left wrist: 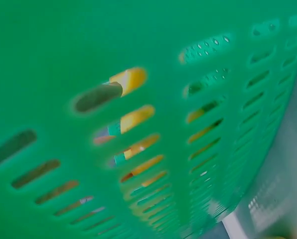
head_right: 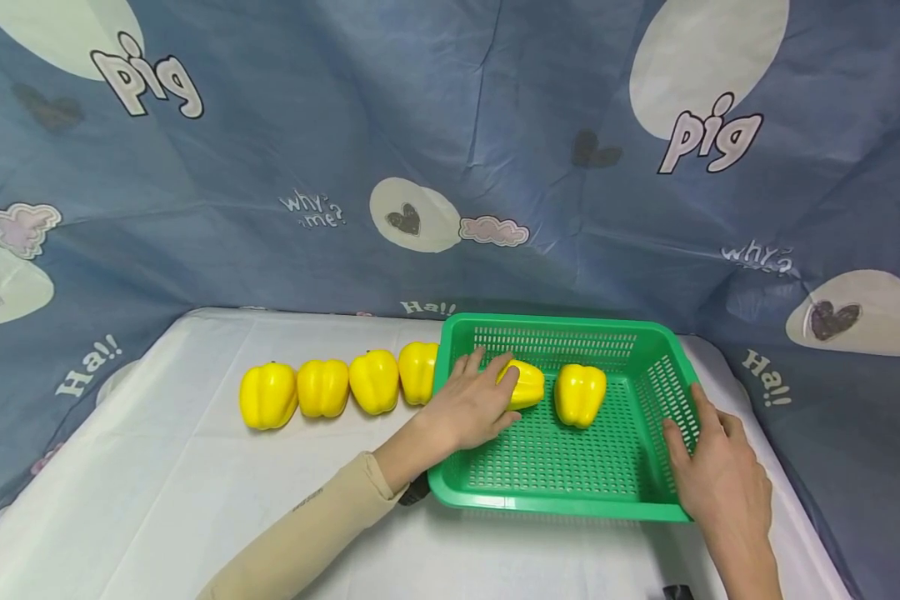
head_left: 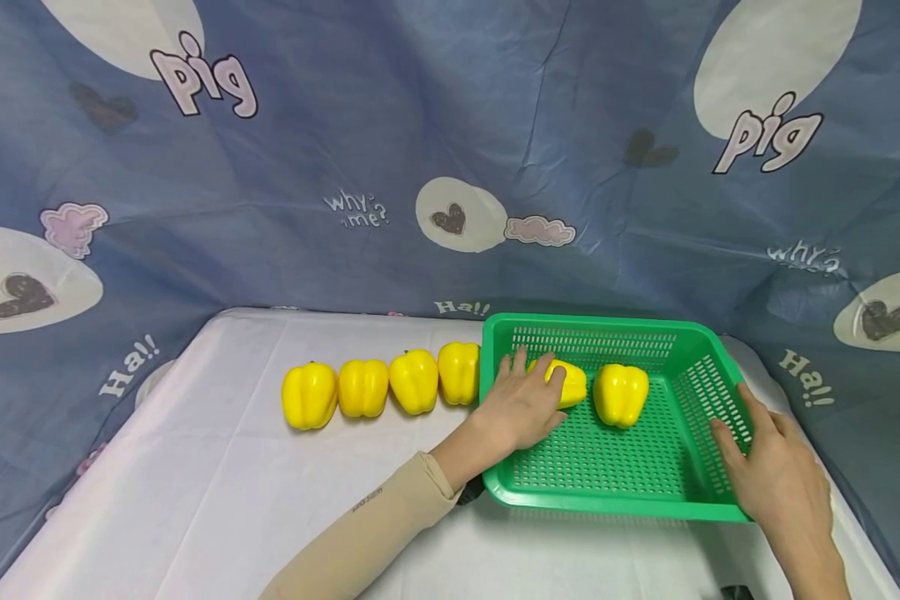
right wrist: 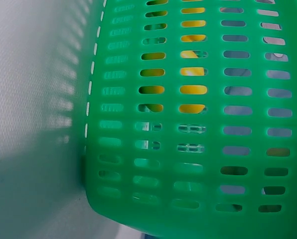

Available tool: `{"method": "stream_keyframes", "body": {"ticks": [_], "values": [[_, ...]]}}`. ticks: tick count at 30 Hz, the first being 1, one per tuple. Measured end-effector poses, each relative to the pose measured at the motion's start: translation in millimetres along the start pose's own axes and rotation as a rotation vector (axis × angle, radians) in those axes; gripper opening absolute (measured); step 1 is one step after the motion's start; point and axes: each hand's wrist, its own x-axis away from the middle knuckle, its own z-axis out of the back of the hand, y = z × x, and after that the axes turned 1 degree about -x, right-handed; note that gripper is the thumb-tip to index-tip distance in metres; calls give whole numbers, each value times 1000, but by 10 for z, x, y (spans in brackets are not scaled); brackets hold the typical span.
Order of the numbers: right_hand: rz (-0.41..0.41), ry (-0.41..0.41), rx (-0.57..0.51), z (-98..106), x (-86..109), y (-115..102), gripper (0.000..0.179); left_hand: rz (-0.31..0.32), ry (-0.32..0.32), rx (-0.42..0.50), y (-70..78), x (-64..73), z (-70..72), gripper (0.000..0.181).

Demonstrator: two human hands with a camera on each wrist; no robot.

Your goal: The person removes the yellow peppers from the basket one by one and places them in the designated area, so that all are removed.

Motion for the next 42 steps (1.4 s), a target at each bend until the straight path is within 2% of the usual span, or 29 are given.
{"method": "stream_keyframes", "body": {"ticks": [4,9,11,13,16,21,24,30,42], "values": [[2,0,-2,-1,3,1,76,-42,52,-22,-6,35,12,53],[10,5,-4,-2,11,2,76,-84,153,-8,-25,58,11,33],[6,6,-5,-1,10,0,76,-94,172,-20,-32,60,9,30],[0,6,-6,2,9,-4,76,-98,161,-36,-36,60,8,32],[-9,6,-6,5,5,-8,76,-96,112,-39,-37,54,8,41],[-9,-1,-4,7,3,-5,76,-87,6,50,-33,40,9,50],[-2,-1,-2,3,3,0,76,-86,-36,91,-30,33,0,57],[7,10,-3,-6,5,2,76,-83,-75,84,-25,25,-22,73],[-9,-3,-2,1,0,-9,76,-89,-79,24,-12,51,3,75]]}}
